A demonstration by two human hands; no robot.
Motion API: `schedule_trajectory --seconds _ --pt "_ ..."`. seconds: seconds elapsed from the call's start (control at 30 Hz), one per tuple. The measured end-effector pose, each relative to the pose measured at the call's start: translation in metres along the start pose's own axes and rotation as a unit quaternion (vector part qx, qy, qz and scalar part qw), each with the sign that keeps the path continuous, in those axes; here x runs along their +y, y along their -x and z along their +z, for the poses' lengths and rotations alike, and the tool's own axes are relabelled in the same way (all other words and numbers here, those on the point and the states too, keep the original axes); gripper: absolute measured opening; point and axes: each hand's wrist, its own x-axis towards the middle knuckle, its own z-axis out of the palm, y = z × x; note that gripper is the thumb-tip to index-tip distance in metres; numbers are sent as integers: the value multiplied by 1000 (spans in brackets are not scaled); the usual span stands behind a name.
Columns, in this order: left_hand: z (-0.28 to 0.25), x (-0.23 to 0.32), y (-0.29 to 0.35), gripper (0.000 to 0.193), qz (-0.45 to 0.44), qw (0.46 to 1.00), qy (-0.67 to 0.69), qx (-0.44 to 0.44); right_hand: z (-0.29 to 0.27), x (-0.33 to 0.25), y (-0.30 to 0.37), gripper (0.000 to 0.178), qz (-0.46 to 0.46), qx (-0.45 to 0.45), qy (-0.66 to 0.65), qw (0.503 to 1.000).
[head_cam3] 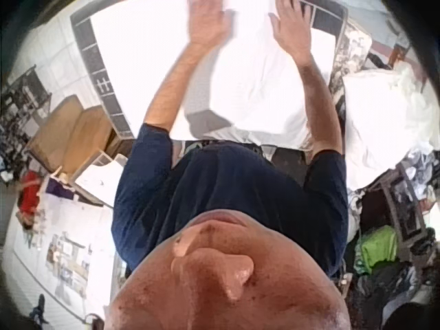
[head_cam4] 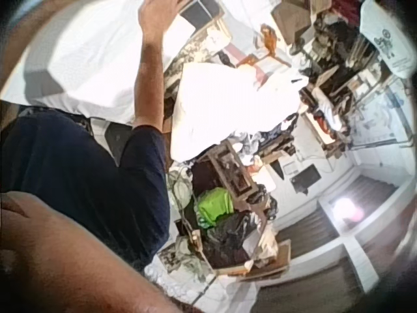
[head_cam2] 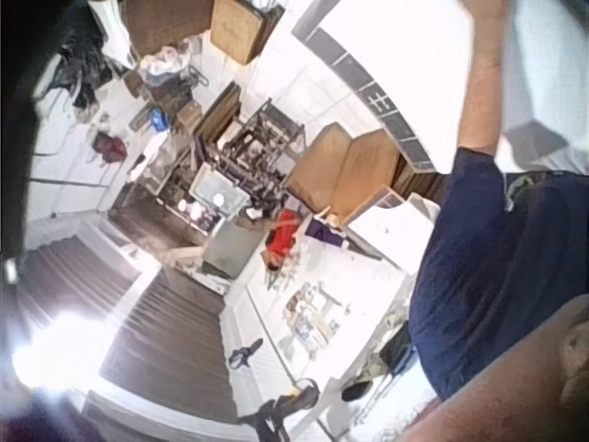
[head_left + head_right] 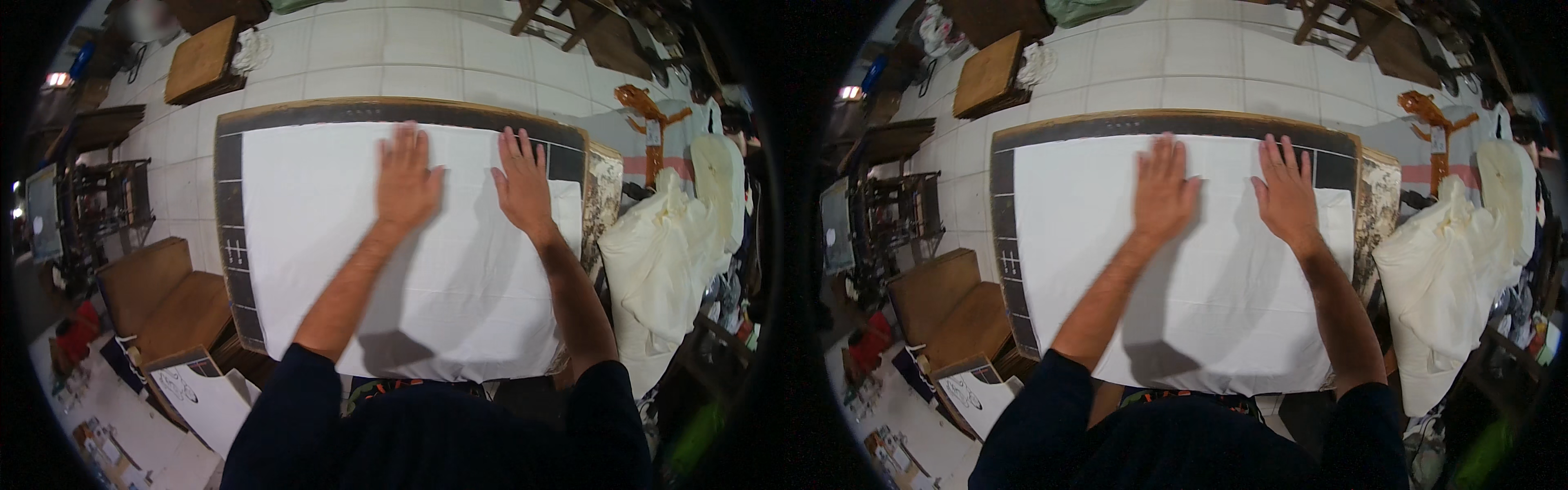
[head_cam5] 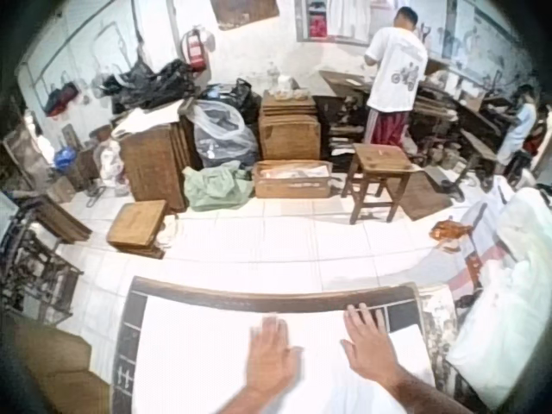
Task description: The person unpacks white fabric from a plastic bag and lays it flat on a gridded printing screen. They smooth the fabric, then place a second screen with a cartoon design on top. The person repeats the process with another screen and fabric, smoothing and stacking the items in a workshop.
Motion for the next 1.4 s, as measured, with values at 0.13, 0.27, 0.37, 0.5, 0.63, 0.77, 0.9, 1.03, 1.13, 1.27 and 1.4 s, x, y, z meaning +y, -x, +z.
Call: schedule_trajectory --seconds 0.13,0.27,0.37,0.5,0.63,0.77,0.9,1.03,1.13,1.27,1.4 --pt "-70 -139 31 67 -59 987 -149 7 9 -3 8 56 -3 -1 23 1000" --pt "-119 -234 25 67 -127 957 -259 19 12 0 10 57 -19 13 33 999" --pt "-124 -236 15 66 -164 931 -322 44 8 -8 6 58 6 -22 63 998" --pt "-74 -133 75 67 -65 983 -151 78 9 -50 10 62 20 36 84 996" --pt "-91 -81 195 73 -119 989 -62 -60 18 -106 48 68 8 -5 19 1000" --pt "-146 -153 254 73 -228 965 -126 -16 23 -117 59 67 24 -30 47 998" --pt "-149 -171 253 67 -286 938 -194 41 23 -120 59 64 24 -26 74 997" --pt "-121 -94 288 65 -199 976 -82 -36 32 -123 62 63 28 -36 145 988" --pt "-132 -67 364 67 -191 981 -14 -10 40 -118 65 63 21 -31 115 993" --pt "-155 -91 453 66 -347 932 -92 60 38 -109 55 65 53 -123 121 984" --pt "-168 -80 530 66 -449 871 -163 118 23 -121 30 68 98 -255 213 938"
